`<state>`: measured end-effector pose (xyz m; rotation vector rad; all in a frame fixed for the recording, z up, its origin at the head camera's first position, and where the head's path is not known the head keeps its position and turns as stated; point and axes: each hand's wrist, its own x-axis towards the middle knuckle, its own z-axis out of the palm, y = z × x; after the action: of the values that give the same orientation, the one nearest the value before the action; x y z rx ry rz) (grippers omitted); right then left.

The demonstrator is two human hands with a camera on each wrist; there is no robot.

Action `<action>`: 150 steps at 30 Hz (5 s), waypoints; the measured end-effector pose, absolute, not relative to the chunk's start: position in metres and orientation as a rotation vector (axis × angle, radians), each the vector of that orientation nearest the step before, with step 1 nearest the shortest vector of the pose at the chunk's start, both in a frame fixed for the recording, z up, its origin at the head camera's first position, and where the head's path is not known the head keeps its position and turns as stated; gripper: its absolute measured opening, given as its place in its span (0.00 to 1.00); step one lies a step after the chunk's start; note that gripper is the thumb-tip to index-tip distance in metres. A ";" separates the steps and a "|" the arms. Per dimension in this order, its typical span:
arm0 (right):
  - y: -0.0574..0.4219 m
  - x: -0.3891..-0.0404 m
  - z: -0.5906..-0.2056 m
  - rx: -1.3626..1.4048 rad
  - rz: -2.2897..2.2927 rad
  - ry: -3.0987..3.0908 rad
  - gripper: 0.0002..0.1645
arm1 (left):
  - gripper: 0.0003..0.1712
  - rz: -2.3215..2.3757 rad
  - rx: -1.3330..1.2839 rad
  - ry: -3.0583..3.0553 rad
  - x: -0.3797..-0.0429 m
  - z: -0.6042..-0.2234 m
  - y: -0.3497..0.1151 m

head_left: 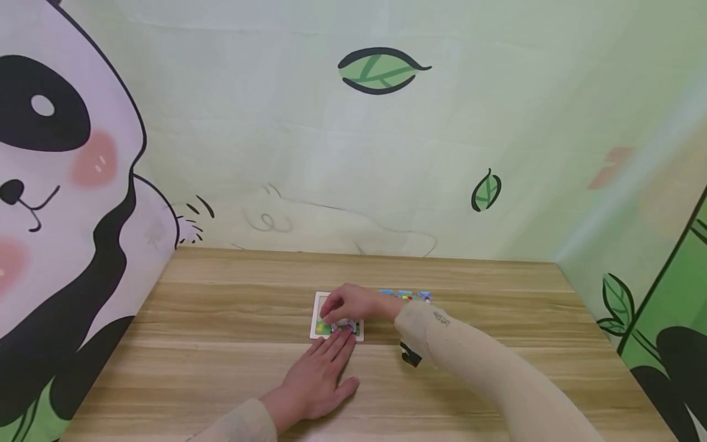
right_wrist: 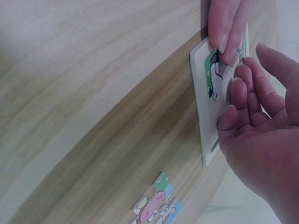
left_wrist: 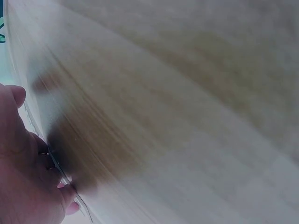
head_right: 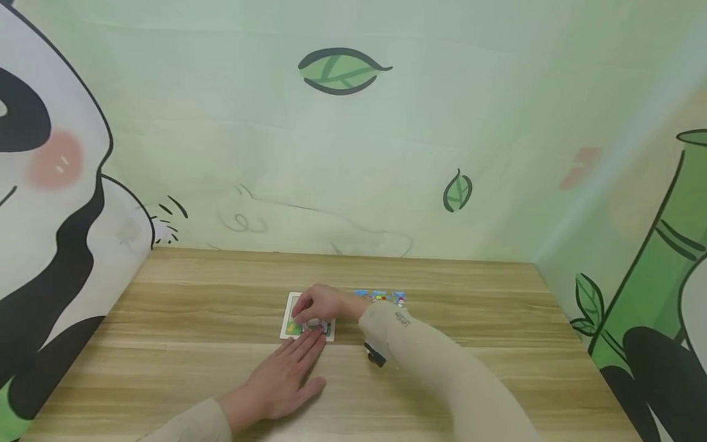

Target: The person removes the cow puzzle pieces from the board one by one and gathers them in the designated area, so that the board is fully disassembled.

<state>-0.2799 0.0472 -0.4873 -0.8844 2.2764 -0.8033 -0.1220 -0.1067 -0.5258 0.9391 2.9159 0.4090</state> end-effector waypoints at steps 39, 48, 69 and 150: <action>0.050 -0.282 -0.489 -0.806 -0.874 2.216 0.12 | 0.43 0.375 0.953 2.910 -0.122 -0.520 -0.107; 0.046 -0.282 -0.487 -0.806 -0.943 2.203 0.06 | 0.43 0.406 0.962 2.907 -0.120 -0.519 -0.108; 0.046 -0.280 -0.487 -0.850 -1.005 2.202 0.05 | 0.43 0.402 0.998 2.953 -0.122 -0.531 -0.108; 0.172 -0.270 -0.472 -0.732 -0.938 2.280 0.05 | 0.44 0.342 0.968 2.926 -0.124 -0.525 -0.106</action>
<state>-0.2700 0.1724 -0.4717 -0.7324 2.2798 -0.9377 -0.1237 -0.1065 -0.5246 0.9685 2.9257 0.3418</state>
